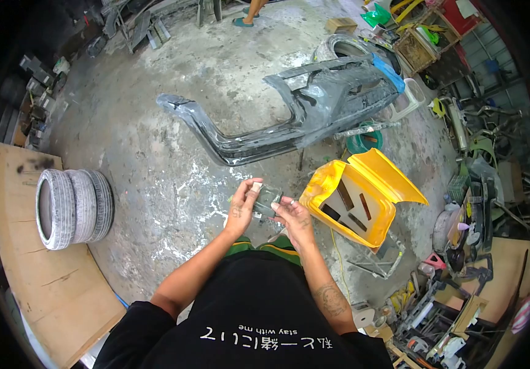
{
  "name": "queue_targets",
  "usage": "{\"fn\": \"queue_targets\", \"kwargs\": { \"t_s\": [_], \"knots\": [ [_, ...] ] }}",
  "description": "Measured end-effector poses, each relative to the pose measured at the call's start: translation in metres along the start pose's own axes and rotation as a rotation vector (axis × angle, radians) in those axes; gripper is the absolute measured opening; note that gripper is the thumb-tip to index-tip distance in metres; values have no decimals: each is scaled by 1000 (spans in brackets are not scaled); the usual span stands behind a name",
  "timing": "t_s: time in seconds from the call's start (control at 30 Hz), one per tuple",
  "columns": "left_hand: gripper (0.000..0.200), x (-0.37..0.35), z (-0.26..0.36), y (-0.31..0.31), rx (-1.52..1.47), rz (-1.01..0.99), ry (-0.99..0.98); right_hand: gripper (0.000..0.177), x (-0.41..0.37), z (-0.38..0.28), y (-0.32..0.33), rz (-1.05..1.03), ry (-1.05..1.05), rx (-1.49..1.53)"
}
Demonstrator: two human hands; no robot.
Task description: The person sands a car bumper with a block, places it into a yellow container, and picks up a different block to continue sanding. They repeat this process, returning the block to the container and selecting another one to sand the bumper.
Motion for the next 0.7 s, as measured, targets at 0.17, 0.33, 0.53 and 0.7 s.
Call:
{"fn": "queue_targets", "kwargs": {
  "t_s": [0.17, 0.33, 0.53, 0.7],
  "knots": [
    [27, 7, -6, 27, -78, 150, -34, 30, 2, -4, 9, 80, 18, 100],
    [33, 12, -16, 28, -111, -19, 161, 29, -2, -10, 7, -9, -6, 156],
    [38, -3, 22, -2, -13, -199, 34, 29, -1, -1, -1, -21, -28, 113],
    [32, -4, 14, 3, -10, -179, 2, 35, -3, -12, -5, -4, -22, -20]
  ]
}}
Point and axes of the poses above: each hand's wrist, its own x-axis towards the middle knuckle, its own y-axis out of the back of the hand, z = x × y, the point moved 6 cm from there along x, towards the middle knuckle, and after that the axes turned 2 degrees about -x, right-handed, at the moved point
